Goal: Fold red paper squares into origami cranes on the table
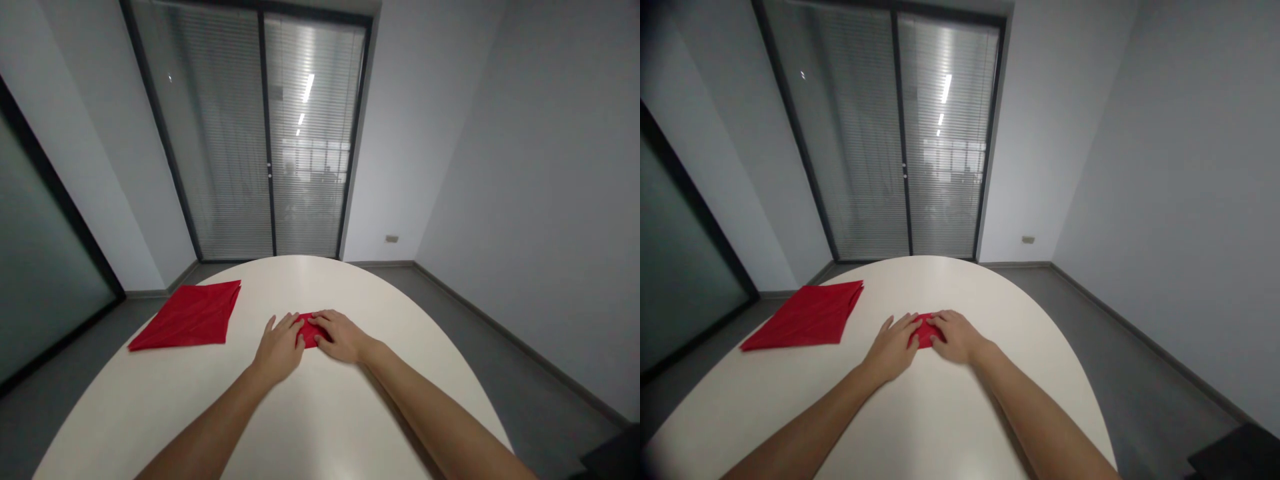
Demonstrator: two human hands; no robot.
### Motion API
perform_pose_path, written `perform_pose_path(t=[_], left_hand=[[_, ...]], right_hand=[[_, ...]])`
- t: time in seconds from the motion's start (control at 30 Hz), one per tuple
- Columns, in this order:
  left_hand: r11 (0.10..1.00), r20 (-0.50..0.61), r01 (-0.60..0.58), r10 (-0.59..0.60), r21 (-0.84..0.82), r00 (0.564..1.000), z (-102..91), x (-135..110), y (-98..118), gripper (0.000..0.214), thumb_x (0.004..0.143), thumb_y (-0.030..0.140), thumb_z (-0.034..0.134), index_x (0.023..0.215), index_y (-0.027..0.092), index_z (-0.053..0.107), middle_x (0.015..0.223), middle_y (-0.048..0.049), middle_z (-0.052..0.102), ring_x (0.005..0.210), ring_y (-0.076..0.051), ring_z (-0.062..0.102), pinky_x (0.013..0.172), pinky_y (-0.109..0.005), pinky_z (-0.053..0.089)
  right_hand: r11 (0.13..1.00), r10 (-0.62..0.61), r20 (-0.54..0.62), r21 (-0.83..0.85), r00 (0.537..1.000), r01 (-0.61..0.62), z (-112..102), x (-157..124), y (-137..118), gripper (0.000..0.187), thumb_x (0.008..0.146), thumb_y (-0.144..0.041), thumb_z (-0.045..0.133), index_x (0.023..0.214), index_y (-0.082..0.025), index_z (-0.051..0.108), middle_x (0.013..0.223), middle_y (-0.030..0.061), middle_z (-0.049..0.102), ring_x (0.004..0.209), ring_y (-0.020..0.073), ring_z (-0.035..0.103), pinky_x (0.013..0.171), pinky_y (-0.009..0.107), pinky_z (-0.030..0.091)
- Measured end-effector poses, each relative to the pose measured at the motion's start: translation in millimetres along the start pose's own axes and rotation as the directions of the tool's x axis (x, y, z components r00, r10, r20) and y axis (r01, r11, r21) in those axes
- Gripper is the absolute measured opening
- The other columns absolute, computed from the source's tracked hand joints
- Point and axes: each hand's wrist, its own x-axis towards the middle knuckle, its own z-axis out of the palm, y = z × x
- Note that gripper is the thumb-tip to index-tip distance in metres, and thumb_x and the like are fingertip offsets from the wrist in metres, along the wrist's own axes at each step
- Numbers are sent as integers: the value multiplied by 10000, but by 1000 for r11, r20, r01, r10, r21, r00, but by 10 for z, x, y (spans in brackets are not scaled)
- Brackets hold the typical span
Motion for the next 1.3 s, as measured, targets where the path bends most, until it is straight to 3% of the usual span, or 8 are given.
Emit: perform_pose_path(t=[0.1,0.17,0.4,0.53,0.67,0.8,0.93,1.3], left_hand=[[1000,4,-23,23,12,1000,-17,13,-31,440,955,203,381,1328,172,612,1470,-109,551,1381,-260,481,1191,-530,277],[1000,3,-16,16,17,1000,-20,16,-56,430,966,217,378,1323,180,614,1468,-107,554,1379,-255,482,1187,-521,287],[994,-41,106,-105,30,994,31,30,-138,465,970,295,431,1397,151,542,1527,-151,471,1435,-305,404,1182,-562,274],[999,-112,-37,32,-38,993,50,66,-132,504,933,168,438,1434,159,500,1564,-124,426,1465,-259,360,1213,-501,255],[985,-38,-62,56,-163,998,97,89,-100,482,955,201,432,1432,179,501,1475,-105,546,1379,-219,488,1181,-432,346],[995,-6,15,-16,-95,1000,128,108,-86,464,976,218,390,1415,171,532,1503,-97,514,1421,-253,437,1195,-485,309],[996,23,88,-88,-21,996,129,128,-86,466,996,228,357,1428,175,525,1538,-99,463,1455,-280,383,1180,-539,308],[994,1,111,-111,-13,994,89,172,-306,420,989,325,454,1354,190,609,1482,-95,535,1417,-310,432,1159,-525,342]], right_hand=[[999,15,46,-48,999,-13,-55,77,-58,378,830,-256,632,1187,-135,664,1103,139,679,1016,268,607,948,422,477],[997,50,1,-64,999,-50,-44,95,-107,337,844,-284,638,1143,-134,677,1047,134,673,998,269,592,921,423,476],[999,44,-68,3,997,-44,62,24,-147,439,917,-338,590,1324,-174,611,1300,143,622,1185,276,559,1061,455,402],[1000,28,-77,9,997,-27,32,70,-118,458,864,-320,644,1295,-169,628,1260,133,645,1149,279,568,1073,459,385],[993,73,-81,103,994,-64,58,147,-27,356,840,-203,620,1190,-193,686,1156,101,686,1074,253,594,1001,420,442],[985,84,-103,162,991,-66,114,164,52,389,837,-121,563,1195,-191,698,1175,94,700,1096,237,605,1018,405,440],[988,57,-105,150,993,-41,118,154,48,425,851,-149,565,1258,-173,681,1266,101,687,1163,245,605,1060,407,423],[989,104,-28,109,994,-101,63,131,85,410,932,-240,537,1326,-213,644,1358,100,642,1245,258,581,1144,502,336]])
